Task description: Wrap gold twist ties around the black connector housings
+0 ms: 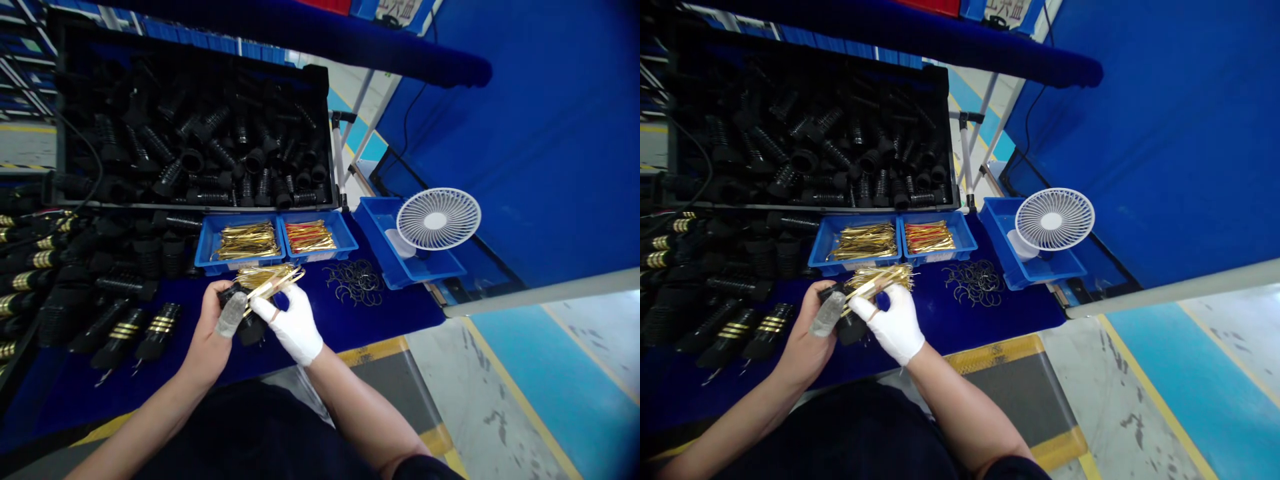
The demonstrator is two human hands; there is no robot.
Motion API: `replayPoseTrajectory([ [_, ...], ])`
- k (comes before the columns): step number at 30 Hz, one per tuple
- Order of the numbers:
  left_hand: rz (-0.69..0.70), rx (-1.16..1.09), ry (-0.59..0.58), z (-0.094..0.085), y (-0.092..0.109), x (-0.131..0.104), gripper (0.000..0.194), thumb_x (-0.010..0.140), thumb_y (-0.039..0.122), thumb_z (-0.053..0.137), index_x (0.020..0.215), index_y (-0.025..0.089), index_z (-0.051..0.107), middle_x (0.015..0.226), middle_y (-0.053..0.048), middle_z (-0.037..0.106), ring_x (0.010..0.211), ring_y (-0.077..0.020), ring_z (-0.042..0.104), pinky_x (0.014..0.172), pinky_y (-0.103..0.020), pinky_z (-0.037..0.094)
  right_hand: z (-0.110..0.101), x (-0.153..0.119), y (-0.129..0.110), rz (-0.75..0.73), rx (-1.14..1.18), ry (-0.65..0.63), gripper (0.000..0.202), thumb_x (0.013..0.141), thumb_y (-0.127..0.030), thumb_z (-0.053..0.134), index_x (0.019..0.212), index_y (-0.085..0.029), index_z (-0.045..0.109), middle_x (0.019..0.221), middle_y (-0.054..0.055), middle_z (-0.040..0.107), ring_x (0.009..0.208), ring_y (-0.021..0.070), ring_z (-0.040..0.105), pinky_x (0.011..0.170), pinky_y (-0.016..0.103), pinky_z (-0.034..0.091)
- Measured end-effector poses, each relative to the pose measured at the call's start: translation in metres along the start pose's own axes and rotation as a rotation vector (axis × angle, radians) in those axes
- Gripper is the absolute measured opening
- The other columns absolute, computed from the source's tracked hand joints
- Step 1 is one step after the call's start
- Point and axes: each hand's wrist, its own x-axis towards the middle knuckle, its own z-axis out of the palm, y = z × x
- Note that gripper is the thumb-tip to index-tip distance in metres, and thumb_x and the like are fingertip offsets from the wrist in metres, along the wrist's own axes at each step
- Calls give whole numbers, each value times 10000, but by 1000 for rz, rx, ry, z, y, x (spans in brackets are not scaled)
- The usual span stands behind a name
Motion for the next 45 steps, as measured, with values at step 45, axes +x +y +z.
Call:
replayPoseTrajectory([
  [45, 40, -94, -88, -6, 1, -1, 380, 874, 339, 726, 1180, 275, 511, 1027, -11, 537, 886, -153, 555, 777, -238, 497, 1, 4, -9, 0, -27, 7, 184, 743, -282, 767, 735, -203, 601, 703, -32, 618, 666, 152, 563, 700, 290, 475],
])
